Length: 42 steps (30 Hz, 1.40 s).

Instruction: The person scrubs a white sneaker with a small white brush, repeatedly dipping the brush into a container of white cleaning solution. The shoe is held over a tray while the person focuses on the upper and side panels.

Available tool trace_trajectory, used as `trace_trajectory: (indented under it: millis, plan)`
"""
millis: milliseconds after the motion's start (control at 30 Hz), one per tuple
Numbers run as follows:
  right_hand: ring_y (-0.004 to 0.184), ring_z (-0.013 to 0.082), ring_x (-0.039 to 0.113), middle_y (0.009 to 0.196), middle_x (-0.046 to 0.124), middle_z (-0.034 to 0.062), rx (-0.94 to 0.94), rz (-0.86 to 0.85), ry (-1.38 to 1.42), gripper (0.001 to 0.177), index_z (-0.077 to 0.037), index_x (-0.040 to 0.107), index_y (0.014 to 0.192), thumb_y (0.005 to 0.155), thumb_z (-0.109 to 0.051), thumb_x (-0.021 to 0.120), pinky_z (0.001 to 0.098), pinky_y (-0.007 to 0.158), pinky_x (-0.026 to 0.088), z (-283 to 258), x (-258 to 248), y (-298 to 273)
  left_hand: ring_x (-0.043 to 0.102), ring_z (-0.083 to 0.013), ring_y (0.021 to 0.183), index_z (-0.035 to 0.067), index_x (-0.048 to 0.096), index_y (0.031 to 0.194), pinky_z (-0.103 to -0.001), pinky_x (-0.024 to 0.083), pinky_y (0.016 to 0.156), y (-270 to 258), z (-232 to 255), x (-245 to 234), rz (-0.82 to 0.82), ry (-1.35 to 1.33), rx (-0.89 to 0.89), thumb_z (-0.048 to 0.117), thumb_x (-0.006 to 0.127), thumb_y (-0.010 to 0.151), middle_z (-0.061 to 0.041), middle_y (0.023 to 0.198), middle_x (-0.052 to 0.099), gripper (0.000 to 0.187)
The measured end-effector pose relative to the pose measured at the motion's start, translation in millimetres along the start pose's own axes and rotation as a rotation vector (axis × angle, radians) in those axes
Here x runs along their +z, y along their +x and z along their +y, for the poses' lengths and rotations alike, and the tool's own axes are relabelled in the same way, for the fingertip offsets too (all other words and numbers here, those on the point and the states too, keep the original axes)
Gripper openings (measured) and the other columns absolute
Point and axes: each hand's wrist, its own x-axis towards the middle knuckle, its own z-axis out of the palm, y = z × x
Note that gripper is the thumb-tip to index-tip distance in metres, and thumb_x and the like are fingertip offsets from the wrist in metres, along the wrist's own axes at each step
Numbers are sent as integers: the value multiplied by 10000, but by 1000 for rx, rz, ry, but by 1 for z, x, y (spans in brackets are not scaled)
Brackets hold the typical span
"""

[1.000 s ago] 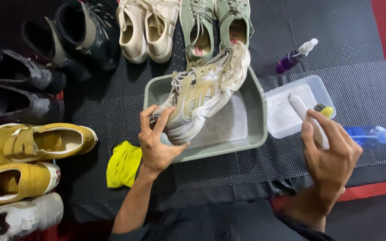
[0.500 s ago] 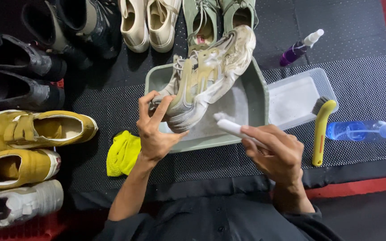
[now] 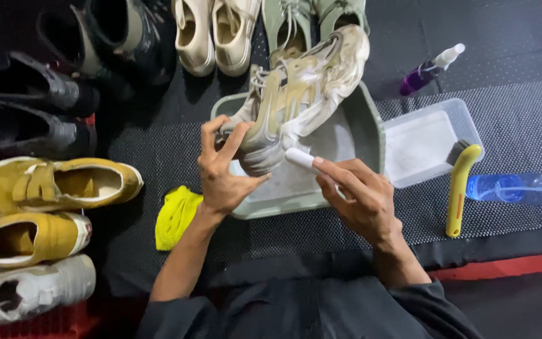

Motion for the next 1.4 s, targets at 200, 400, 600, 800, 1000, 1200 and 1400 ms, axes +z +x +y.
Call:
trace_trajectory:
  millis: [200, 400, 600, 800, 1000, 1200, 1400]
  plan:
    - [496, 181, 626, 840, 729, 16, -15, 13, 24, 307, -128, 796, 1154, 891, 17, 735, 232, 525, 529, 6, 8, -3, 611, -363, 1160, 108, 680, 1296, -427, 527, 1030, -4, -9, -4, -23, -45, -41, 185, 1013, 491, -173, 1311, 492, 875]
    - [496, 246, 624, 823, 717, 67, -20, -20, 39, 330, -90, 786, 1169, 876, 51, 726, 379, 481, 510, 5, 12, -5, 589, -390, 1173, 134, 680, 1305, -445, 482, 1071, -10, -17, -1, -28, -40, -53, 168, 1003, 490, -178, 1307, 500, 877]
    - [526, 211, 635, 831, 711, 48, -52, 4, 17, 288, -96, 797, 1146, 883, 12, 748, 355, 510, 540, 8, 19, -10, 580, -341, 1188, 119, 680, 1300, -414, 474, 1087, -10, -18, 1, -13, -75, -69, 175, 1003, 521, -168, 1323, 503, 846]
    - [574, 212, 669, 825, 712, 51, -7, -4, 15, 271, -92, 787, 1147, 901, 10, 737, 377, 422, 480, 11, 18, -11, 556, -342, 1216, 99, 671, 1316, -408, 455, 1104, -9, -17, 0, -27, -61, -25, 204, 1022, 539, -172, 1338, 483, 860]
    - [683, 323, 685, 869, 693, 130, 33, 50, 120, 281, -41, 789, 1229, 956, -17, 726, 479, 505, 485, 16, 12, -10, 569, -385, 1195, 57, 661, 1302, -450, 496, 1078, -10, -17, 0, -17, -52, 20, 113, 1037, 536, -201, 1340, 470, 854]
    - [568, 305, 678, 848, 719, 155, 36, -48, 221, 307, -72, 779, 1182, 886, 8, 772, 458, 516, 527, 2, 44, -36, 590, -359, 1146, 89, 681, 1308, -443, 503, 1065, -9, -13, 4, 37, -66, 2, 117, 1039, 558, -187, 1308, 498, 831]
    - [596, 316, 611, 858, 689, 102, 35, -7, 202, 223, -57, 767, 1152, 931, -82, 775, 409, 578, 552, -4, 25, -4, 611, -371, 1138, 133, 688, 1316, -409, 524, 1029, -12, -16, 5, 36, -29, 32, 183, 1012, 591, -154, 1322, 500, 795]
